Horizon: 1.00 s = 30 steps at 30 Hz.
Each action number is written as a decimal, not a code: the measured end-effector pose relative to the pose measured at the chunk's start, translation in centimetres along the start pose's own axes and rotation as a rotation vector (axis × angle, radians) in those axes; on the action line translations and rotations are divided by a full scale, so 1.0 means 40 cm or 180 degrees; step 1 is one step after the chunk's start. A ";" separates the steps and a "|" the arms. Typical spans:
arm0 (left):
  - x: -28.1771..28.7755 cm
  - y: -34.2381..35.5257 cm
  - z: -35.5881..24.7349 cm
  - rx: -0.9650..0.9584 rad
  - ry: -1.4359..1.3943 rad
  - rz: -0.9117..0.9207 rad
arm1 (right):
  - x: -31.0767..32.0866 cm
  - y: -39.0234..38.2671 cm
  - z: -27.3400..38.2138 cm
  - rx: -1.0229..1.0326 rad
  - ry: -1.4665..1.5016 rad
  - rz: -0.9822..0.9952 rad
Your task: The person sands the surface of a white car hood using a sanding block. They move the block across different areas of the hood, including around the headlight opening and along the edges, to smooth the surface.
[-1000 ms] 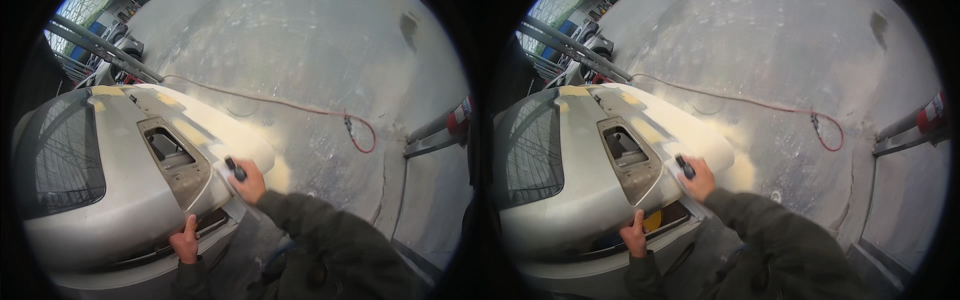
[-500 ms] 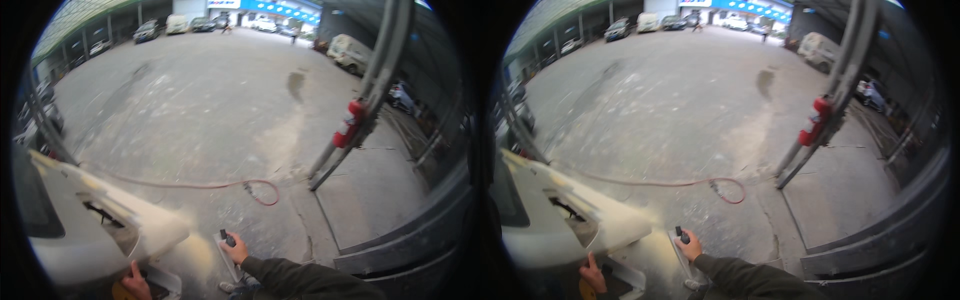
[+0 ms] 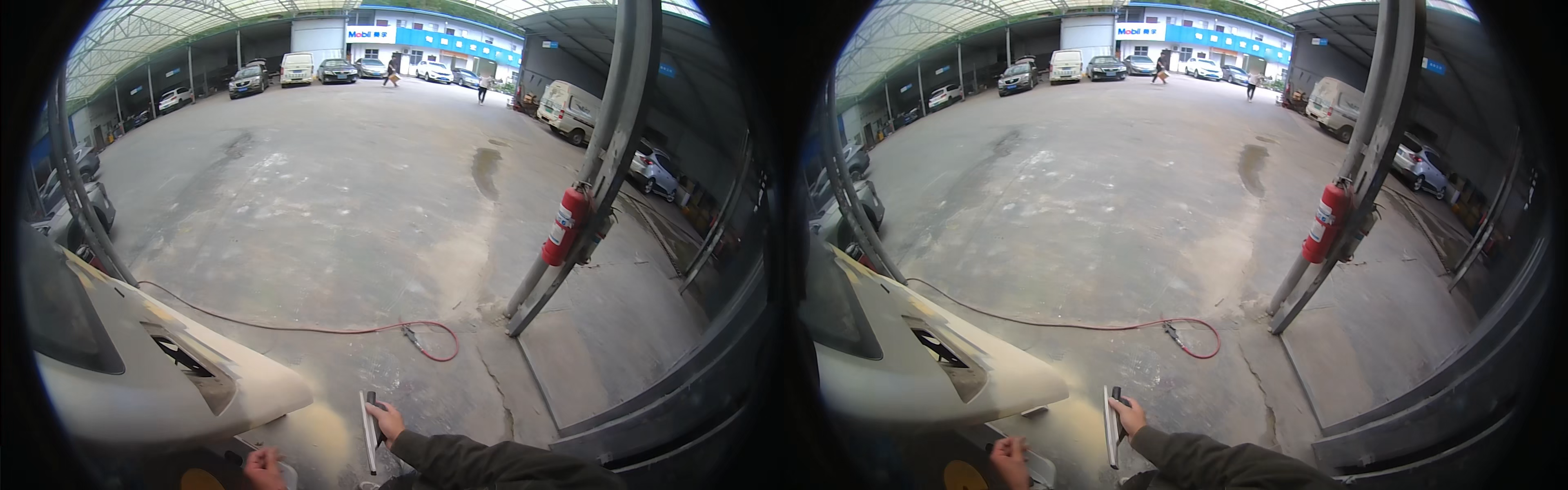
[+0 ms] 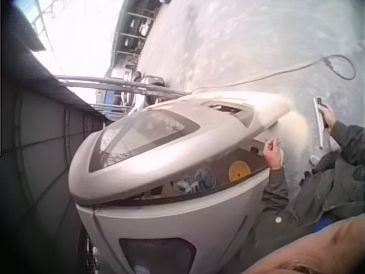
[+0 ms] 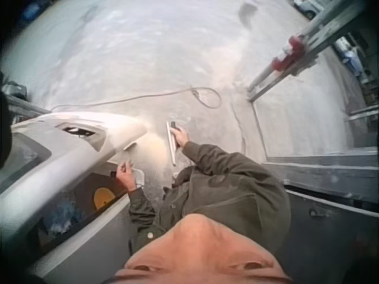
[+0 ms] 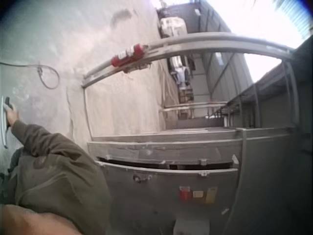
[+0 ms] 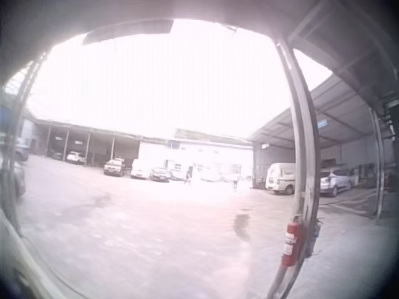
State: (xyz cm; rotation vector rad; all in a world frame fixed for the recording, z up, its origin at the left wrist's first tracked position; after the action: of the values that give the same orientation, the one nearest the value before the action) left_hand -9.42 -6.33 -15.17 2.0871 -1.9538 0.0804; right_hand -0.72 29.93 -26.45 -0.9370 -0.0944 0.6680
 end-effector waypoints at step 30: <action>-0.502 -0.150 -0.378 -0.2298 0.0962 0.2595 | -0.063 0.026 -0.126 -0.1350 -0.0523 0.2303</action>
State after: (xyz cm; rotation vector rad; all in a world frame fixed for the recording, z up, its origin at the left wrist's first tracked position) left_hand -2.93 17.05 -6.28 0.7339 -2.0746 -0.1241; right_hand -1.43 25.32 -29.79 -1.3353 -0.0398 1.4336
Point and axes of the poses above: each hand's wrist, its own y-axis towards the middle knuckle, its own x-axis out of the back of the hand, z = x × y, the point moved 10 cm from there along y, towards the middle knuckle, and after that the axes turned 14 degrees about -x, right-handed, at the moved point
